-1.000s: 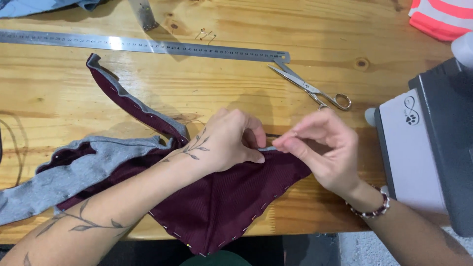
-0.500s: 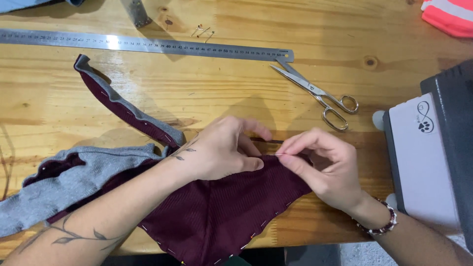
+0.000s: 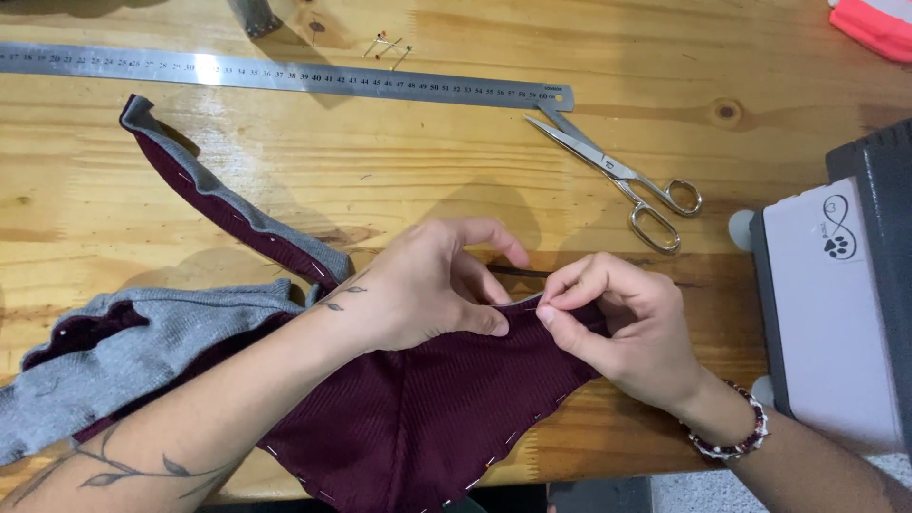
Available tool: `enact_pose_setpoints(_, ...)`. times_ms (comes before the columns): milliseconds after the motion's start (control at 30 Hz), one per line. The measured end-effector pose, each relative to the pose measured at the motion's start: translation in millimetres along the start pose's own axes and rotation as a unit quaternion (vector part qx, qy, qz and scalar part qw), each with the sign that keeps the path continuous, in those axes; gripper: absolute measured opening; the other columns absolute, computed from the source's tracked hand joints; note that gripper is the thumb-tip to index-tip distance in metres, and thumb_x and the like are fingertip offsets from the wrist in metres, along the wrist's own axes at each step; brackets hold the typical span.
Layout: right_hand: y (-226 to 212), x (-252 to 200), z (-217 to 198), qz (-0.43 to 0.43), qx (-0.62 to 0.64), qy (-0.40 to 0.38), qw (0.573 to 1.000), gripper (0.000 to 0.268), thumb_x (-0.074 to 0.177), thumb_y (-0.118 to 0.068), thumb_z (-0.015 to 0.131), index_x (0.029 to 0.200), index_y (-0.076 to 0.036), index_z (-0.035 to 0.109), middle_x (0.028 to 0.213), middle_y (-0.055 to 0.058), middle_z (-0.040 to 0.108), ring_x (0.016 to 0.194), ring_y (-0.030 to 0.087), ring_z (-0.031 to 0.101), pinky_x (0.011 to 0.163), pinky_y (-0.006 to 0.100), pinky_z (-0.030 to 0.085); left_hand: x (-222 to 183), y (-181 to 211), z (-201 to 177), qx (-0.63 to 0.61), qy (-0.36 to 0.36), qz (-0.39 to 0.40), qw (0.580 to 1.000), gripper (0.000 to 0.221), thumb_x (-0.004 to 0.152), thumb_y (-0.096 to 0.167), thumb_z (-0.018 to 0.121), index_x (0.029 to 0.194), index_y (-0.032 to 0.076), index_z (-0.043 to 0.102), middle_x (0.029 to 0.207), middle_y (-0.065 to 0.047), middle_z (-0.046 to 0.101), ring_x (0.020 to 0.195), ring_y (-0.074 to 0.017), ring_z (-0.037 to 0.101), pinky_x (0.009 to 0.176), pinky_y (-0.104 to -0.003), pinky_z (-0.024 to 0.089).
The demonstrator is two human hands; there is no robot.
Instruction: The person is pinning two pieces of fabric together along the edges to prepare a garment for sewing.
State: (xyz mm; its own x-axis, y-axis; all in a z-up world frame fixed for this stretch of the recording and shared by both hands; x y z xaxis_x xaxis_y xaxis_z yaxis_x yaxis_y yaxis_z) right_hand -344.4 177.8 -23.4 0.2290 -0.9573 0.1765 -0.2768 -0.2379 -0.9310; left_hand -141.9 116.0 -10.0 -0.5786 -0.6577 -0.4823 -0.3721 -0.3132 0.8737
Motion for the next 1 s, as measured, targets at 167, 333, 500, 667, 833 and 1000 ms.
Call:
enact_pose_setpoints(167, 1, 0, 0, 0.005, -0.008, 0.002, 1.0, 0.014, 0.083, -0.002, 0.076, 0.082, -0.007, 0.062, 0.09, 0.011, 0.072, 0.08, 0.014, 0.07, 0.076, 0.023, 0.055, 1, -1, 0, -0.004, 0.0, 0.011, 1.0, 0.05, 0.071, -0.001, 0.085, 0.116, 0.016, 0.07, 0.078, -0.001, 0.077, 0.064, -0.0076, 0.068, 0.067, -0.021, 0.055)
enact_pose_setpoints(333, -2, 1, 1, -0.01, -0.018, -0.006, 1.0, 0.014, 0.083, -0.002, 0.076, 0.081, -0.006, 0.063, 0.089, 0.01, 0.072, 0.08, 0.014, 0.07, 0.075, 0.023, 0.056, 1, -1, 0, -0.002, 0.002, 0.027, 1.0, 0.051, 0.07, -0.002, 0.086, 0.115, 0.017, 0.071, 0.077, 0.0, 0.075, 0.064, -0.007, 0.067, 0.067, -0.02, 0.054)
enact_pose_setpoints(500, -4, 2, 3, -0.026, -0.05, -0.007, 0.998, 0.013, 0.082, -0.002, 0.077, 0.081, -0.006, 0.065, 0.088, 0.01, 0.074, 0.079, 0.014, 0.071, 0.077, 0.022, 0.055, -3, 8, -3, 0.067, 0.022, -0.054, 0.996, 0.057, 0.067, 0.015, 0.09, 0.119, 0.025, 0.071, 0.079, 0.002, 0.077, 0.064, -0.0056, 0.065, 0.064, -0.021, 0.049)
enact_pose_setpoints(667, -16, 7, 5, -0.062, -0.119, -0.008, 0.991, 0.012, 0.081, -0.005, 0.079, 0.079, -0.007, 0.068, 0.092, 0.01, 0.074, 0.085, 0.015, 0.073, 0.083, 0.025, 0.056, -5, 9, -6, 0.082, 0.016, -0.056, 0.995, 0.058, 0.067, 0.015, 0.09, 0.12, 0.026, 0.068, 0.079, 0.002, 0.079, 0.065, -0.0061, 0.066, 0.063, -0.022, 0.048)
enact_pose_setpoints(833, -13, 9, 4, -0.071, -0.165, -0.012, 0.984, 0.007, 0.08, -0.01, 0.081, 0.079, -0.009, 0.074, 0.1, 0.008, 0.067, 0.091, 0.017, 0.07, 0.089, 0.027, 0.054, -6, 6, -4, 0.065, 0.007, 0.002, 0.998, 0.054, 0.069, 0.006, 0.089, 0.115, 0.023, 0.067, 0.074, -0.001, 0.077, 0.065, -0.007, 0.07, 0.066, -0.021, 0.053)
enact_pose_setpoints(1000, -16, 10, 5, -0.063, -0.169, -0.017, 0.983, 0.01, 0.081, -0.012, 0.079, 0.077, -0.008, 0.071, 0.103, 0.012, 0.073, 0.087, 0.017, 0.072, 0.088, 0.027, 0.056, -9, 13, -7, 0.161, 0.014, 0.035, 0.986, 0.046, 0.073, 0.018, 0.086, 0.114, 0.027, 0.068, 0.081, 0.002, 0.082, 0.08, -0.0037, 0.08, 0.078, -0.02, 0.055)
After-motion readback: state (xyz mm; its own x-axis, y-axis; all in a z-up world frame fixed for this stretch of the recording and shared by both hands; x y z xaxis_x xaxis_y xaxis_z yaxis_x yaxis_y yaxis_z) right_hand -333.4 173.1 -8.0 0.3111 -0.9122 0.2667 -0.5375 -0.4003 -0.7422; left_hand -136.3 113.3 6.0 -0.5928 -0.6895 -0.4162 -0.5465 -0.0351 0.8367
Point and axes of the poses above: each hand's wrist, its own x-axis towards the middle knuckle, its own z-axis out of the palm, y = z × x, the point moved 2 cm from there along x, towards the middle knuckle
